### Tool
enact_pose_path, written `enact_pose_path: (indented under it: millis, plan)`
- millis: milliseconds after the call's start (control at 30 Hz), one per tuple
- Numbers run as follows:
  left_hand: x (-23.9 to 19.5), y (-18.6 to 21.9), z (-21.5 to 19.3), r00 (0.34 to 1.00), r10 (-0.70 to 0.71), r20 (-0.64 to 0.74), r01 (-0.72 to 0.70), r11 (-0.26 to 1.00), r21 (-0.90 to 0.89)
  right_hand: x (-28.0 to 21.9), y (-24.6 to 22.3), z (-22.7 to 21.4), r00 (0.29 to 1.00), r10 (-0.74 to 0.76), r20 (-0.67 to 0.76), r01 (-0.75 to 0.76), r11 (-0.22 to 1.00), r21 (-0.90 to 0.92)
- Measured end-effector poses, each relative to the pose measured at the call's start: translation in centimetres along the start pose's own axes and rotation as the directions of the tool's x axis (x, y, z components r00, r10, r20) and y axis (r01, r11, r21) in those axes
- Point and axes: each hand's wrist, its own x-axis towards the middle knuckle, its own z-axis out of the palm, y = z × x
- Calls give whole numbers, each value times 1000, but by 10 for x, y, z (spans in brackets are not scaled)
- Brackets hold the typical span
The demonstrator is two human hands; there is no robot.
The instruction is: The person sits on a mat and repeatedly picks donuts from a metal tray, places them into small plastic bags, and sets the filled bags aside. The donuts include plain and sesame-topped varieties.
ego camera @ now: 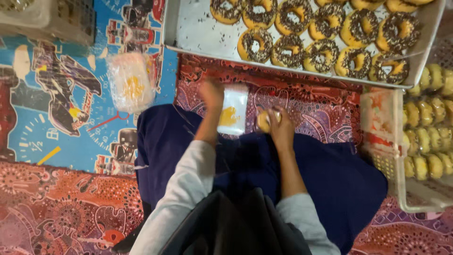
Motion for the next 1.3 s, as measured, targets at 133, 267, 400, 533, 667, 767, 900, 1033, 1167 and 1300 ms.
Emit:
enact_pose_path:
  millis: [133, 267, 400, 533, 667, 767, 900, 1033, 1167, 1300]
  plan:
    - [2, -25, -25, 995, 17, 101, -54, 922, 383, -8, 1, -14, 989, 124, -77, -109, 977, 182]
    - [-1, -4, -18, 861, 92, 500, -224, 951, 212, -8, -15, -37, 854, -449, -264, 296, 835, -464]
    - [-17, 5, -25, 822, -37, 569, -125, 962, 244, -10, -48, -32, 931, 354, 89, -362, 928, 89]
    - [-12, 45, -55, 823, 41, 566, -235, 933, 274, 23, -93, 2, 965, -234, -120, 235, 972, -1]
    - [-25, 103, -114, 917, 193, 350, -202, 979, -12, 43, -114, 25, 912, -393, 120, 390, 920, 48]
    - [-1, 133, -152, 991, 128, -40, -134, 938, -321, 48, -143, 17, 873, -442, 207, 396, 889, 231]
    - [9, 136, -173, 973, -173, 154, 216, 917, -335, 7, -189, -13, 923, -375, 80, 356, 916, 187]
    - [10, 140, -172, 997, -71, 7, 70, 953, -296, -24, -230, -38, 786, -578, -221, 609, 785, 113]
    - [-29, 145, -189, 971, 218, 100, -197, 962, -187, -39, -228, -33, 821, -570, 23, 571, 820, -47]
    - [-18, 150, -201, 985, 86, -150, -168, 692, -702, -23, -232, -19, 766, -636, 87, 639, 770, 4]
